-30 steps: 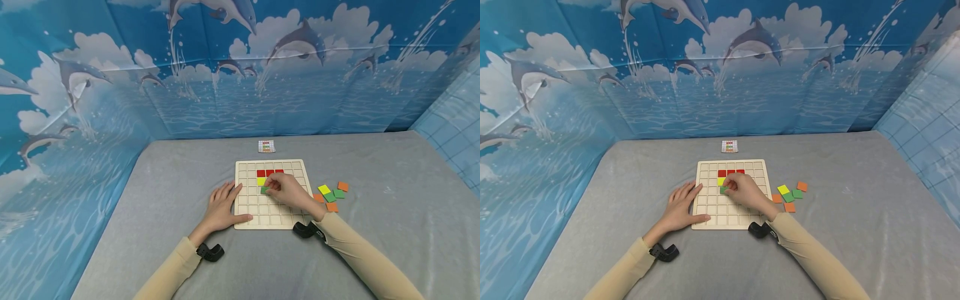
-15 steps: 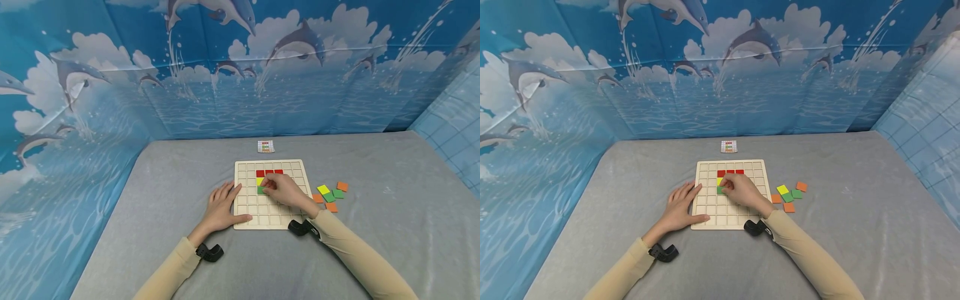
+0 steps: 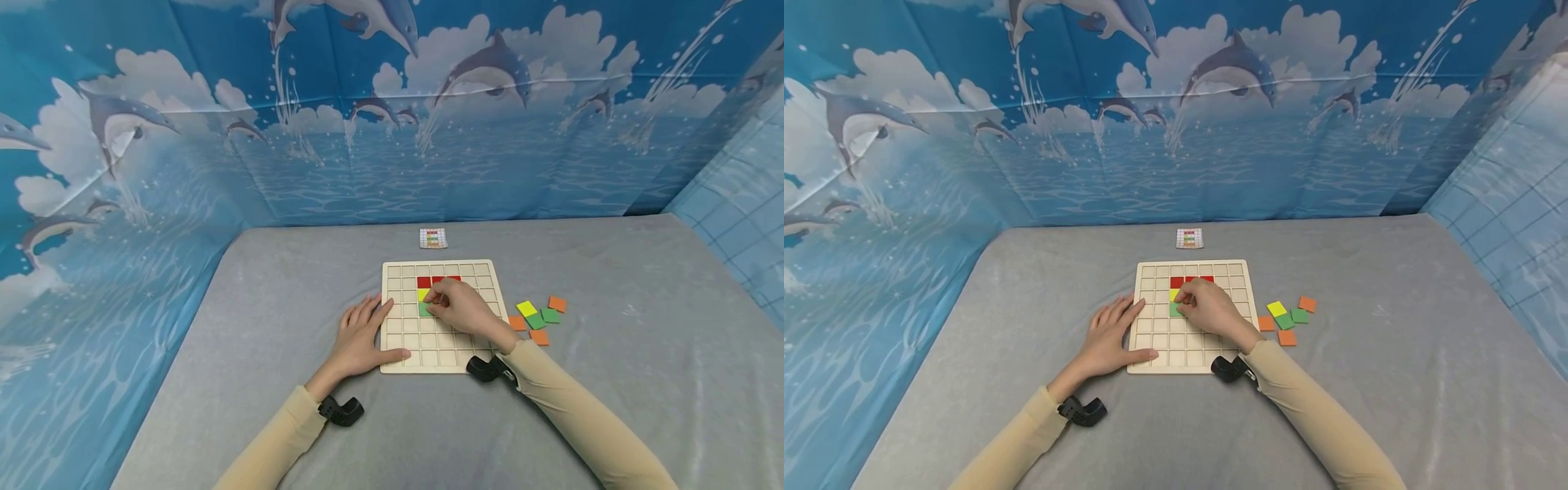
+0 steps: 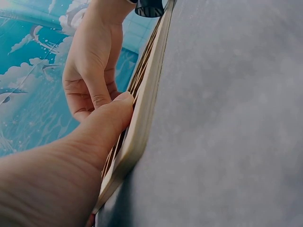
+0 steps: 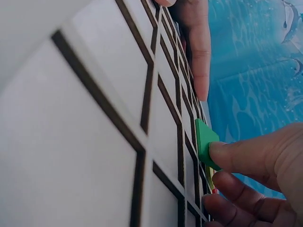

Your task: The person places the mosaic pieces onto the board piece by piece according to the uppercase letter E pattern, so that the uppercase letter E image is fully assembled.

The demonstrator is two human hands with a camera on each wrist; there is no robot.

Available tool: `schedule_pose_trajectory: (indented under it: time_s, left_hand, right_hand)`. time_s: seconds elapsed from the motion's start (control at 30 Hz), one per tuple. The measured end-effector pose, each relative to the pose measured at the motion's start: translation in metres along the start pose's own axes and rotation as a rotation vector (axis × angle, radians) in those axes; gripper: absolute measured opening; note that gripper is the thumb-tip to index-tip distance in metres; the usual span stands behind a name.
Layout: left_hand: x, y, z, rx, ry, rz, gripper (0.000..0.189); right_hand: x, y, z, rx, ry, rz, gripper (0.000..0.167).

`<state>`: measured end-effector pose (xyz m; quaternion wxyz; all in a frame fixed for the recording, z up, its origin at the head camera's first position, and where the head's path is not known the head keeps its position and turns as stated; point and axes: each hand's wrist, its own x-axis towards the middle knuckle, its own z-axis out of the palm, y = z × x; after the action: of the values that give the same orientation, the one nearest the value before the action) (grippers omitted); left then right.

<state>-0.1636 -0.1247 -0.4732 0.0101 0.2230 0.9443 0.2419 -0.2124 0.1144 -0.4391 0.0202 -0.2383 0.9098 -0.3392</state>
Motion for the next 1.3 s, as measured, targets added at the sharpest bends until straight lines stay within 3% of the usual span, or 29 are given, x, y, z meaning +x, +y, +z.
schedule_pose_trajectory:
  time_s: [0.57, 0.77, 1.0, 1.3]
  left_hand:
    - [-0.002, -0.002, 0.000, 0.019, -0.009, -0.017, 0.096]
    - [-0.002, -0.001, 0.000, 0.012, -0.011, -0.014, 0.096]
    - [-0.002, -0.001, 0.002, 0.020, 0.001, -0.003, 0.097]
    - [-0.002, 0.000, 0.001, 0.007, 0.016, 0.017, 0.096]
  right_hand:
    - [-0.002, 0.002, 0.003, 0.042, -0.040, -0.026, 0.003]
    - [-0.017, 0.008, -0.006, 0.061, -0.069, -0.108, 0.010]
    - [-0.038, 0.019, -0.025, 0.062, 0.004, -0.182, 0.009]
    - [-0.070, 0.040, -0.054, -0.021, 0.095, -0.122, 0.008]
